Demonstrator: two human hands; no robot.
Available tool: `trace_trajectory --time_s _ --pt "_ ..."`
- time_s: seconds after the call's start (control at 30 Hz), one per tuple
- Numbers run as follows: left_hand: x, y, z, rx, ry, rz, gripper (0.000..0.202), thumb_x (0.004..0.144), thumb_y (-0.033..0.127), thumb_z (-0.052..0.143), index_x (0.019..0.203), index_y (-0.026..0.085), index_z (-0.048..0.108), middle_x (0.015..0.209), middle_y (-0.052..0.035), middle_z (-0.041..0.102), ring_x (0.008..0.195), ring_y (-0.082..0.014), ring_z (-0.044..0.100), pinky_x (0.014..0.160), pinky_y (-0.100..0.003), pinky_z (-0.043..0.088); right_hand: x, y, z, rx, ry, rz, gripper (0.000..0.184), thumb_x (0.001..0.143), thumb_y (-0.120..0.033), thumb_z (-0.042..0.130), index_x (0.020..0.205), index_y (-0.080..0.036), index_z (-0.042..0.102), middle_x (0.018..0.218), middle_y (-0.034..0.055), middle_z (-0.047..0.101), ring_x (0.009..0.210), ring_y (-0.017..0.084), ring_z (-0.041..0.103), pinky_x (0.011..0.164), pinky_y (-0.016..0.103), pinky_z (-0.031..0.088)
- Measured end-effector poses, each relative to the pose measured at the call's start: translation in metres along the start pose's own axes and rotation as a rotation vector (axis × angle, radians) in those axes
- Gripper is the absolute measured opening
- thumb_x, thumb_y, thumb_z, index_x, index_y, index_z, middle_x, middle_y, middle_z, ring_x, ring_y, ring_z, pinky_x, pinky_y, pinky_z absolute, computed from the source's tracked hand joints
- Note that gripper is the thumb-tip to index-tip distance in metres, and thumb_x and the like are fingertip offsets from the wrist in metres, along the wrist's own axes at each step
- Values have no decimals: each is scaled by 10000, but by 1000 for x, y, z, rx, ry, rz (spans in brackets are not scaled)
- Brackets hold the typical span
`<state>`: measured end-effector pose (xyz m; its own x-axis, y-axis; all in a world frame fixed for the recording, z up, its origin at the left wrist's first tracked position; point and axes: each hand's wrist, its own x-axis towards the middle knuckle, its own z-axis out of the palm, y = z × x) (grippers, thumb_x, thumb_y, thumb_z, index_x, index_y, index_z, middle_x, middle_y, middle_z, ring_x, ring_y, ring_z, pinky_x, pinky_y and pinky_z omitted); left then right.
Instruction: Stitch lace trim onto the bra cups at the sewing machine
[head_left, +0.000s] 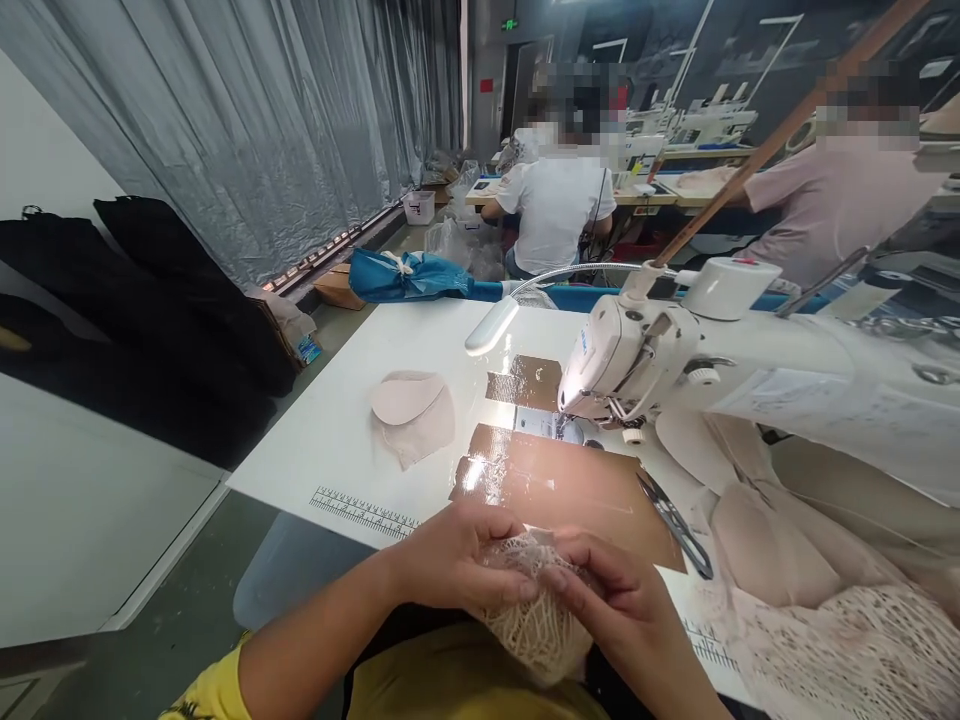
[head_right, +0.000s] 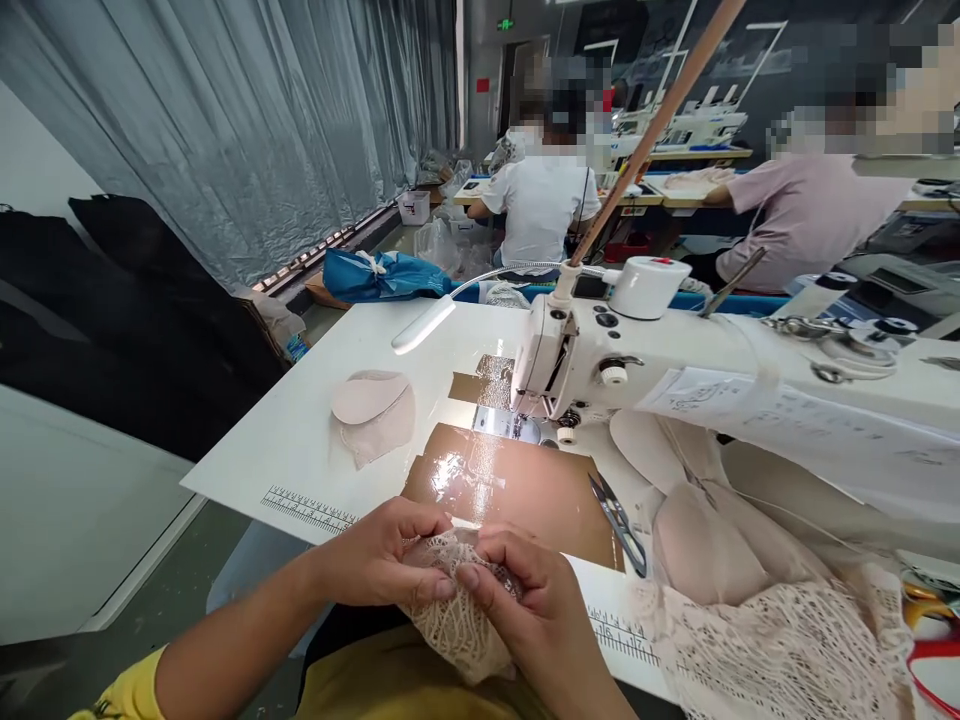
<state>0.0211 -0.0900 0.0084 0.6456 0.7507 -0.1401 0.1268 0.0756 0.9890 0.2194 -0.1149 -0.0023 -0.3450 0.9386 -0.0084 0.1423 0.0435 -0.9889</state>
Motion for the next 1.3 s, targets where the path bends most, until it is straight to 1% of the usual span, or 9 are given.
trace_trajectory --time_s 0.1,0.2,0.37,0.63,0.77,0.9,1.0,1.13,1.3 --pt "2 -7 2 -17 16 3 250 752 352 669 806 117 602 670 29 417 613 -88 356 554 -208 299 2 -4 -1 -91 135 -58 239 812 -363 614 643 -195 617 805 37 639 741 187 592 663 268 444" --pt "3 -7 1 35 33 53 284 758 382 668 838 116 606 681 26 430 620 -90 361 560 -209 298 3 -8 2 -107 226 -59 271 809 -364 614 602 -194 576 775 34 647 714 178 593 654 261 441" --pt "8 -3 -4 76 62 86 287 784 385 643 867 111 622 713 8 471 650 -101 399 591 -213 329 5 -9 4 -142 218 -62 265 812 -352 614 610 -188 566 743 26 643 685 164 602 625 249 441" --pt "17 -4 -1 53 77 114 216 826 311 594 791 98 611 700 -2 483 649 -100 419 576 -211 330 6 -7 -2 -180 224 -12 255 804 -379 616 638 -187 584 684 18 630 621 144 551 575 244 405" --pt "19 -7 1 29 60 107 246 826 340 609 808 95 615 685 7 468 614 -85 396 551 -207 314 9 -5 -6 -56 239 99 230 740 -408 667 791 -185 654 692 6 609 647 147 539 579 241 418" --pt "20 -12 -1 -123 -4 52 295 819 389 629 826 94 621 695 0 489 634 -88 423 572 -206 338 11 -6 -9 -2 166 148 263 728 -434 673 701 -172 669 625 -6 569 596 120 466 545 231 356" --pt "21 -14 -2 -217 -16 23 310 827 402 622 833 92 630 720 -18 535 662 -97 465 606 -213 370 12 -8 -11 76 177 178 268 693 -432 704 682 -168 663 604 -17 546 581 109 436 535 225 323" --pt "25 -14 4 -329 20 20 330 785 421 668 781 93 629 663 -4 533 604 -82 457 573 -204 364 15 -10 -9 187 198 218 287 642 -430 748 652 -162 648 585 -23 538 568 96 415 528 216 303" --pt "34 -16 16 -573 142 17 363 699 431 735 669 114 562 586 22 496 525 -68 426 529 -204 356 22 -4 -12 433 109 334 324 631 -459 759 699 -171 628 587 -21 560 551 97 453 527 212 334"
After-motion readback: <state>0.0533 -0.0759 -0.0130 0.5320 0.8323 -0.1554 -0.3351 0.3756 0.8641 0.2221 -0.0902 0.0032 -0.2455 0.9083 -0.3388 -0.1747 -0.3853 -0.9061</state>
